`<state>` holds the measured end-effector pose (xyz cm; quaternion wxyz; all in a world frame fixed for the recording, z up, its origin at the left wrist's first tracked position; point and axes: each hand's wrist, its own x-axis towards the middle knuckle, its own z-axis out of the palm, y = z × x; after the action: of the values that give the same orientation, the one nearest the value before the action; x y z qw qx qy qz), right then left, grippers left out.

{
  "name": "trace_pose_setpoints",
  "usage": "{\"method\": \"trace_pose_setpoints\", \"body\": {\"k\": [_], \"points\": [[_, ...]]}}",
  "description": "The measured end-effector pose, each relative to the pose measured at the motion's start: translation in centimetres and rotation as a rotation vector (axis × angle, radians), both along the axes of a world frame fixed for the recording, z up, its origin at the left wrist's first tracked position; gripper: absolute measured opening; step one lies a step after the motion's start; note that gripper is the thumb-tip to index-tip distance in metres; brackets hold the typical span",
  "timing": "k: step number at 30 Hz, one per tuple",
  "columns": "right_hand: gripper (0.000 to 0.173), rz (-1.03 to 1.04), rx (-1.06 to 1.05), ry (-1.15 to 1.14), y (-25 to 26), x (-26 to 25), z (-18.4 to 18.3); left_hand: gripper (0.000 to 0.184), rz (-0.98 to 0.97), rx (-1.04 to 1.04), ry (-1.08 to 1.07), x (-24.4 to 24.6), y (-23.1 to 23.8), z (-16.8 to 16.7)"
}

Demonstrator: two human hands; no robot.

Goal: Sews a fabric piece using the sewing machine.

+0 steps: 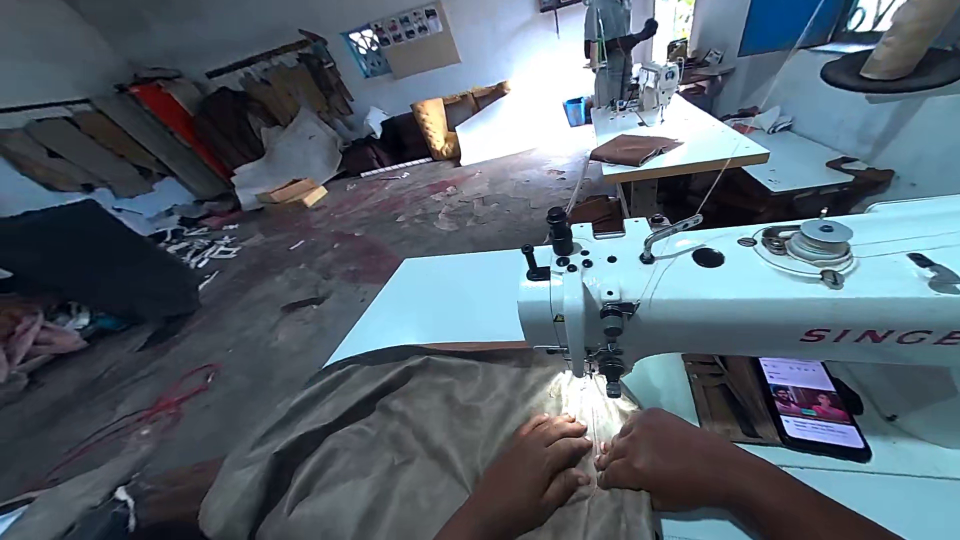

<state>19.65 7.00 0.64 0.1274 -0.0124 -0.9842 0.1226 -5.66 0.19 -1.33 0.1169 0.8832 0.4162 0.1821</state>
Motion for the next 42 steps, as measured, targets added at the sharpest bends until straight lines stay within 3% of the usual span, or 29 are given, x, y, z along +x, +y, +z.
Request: {"method": "trace_pose_setpoints", "body": {"k": [8, 26, 33, 38, 42], "points": [[0.016, -0.021, 0.014, 0.05, -0.1, 0.0, -0.2, 0.037, 0.033, -0.146, -0.052, -0.2, 0.9, 0.7], [0.029, -0.314, -0.034, 0.028, 1.4, -0.3, -0.9, 0.041, 0.06, -0.296, 0.04, -0.7, 6.7, 2.2], [0.025, -0.462, -0.155, -0.032, 1.9, -0.5, 0.4, 0.039, 0.12, -0.295, 0.028, -0.7, 8.6, 2.3], [0.027, -0.521, -0.241, -0.137, 2.0, -0.6, 1.8, 0.035, 0.087, -0.229, 0.008, -1.1, 9.8, 1.6], [0.025, -0.474, -0.181, -0.061, 2.6, -0.6, 0.6, 0.04, 0.196, -0.277, 0.058, -0.6, 9.3, 2.6]]}}
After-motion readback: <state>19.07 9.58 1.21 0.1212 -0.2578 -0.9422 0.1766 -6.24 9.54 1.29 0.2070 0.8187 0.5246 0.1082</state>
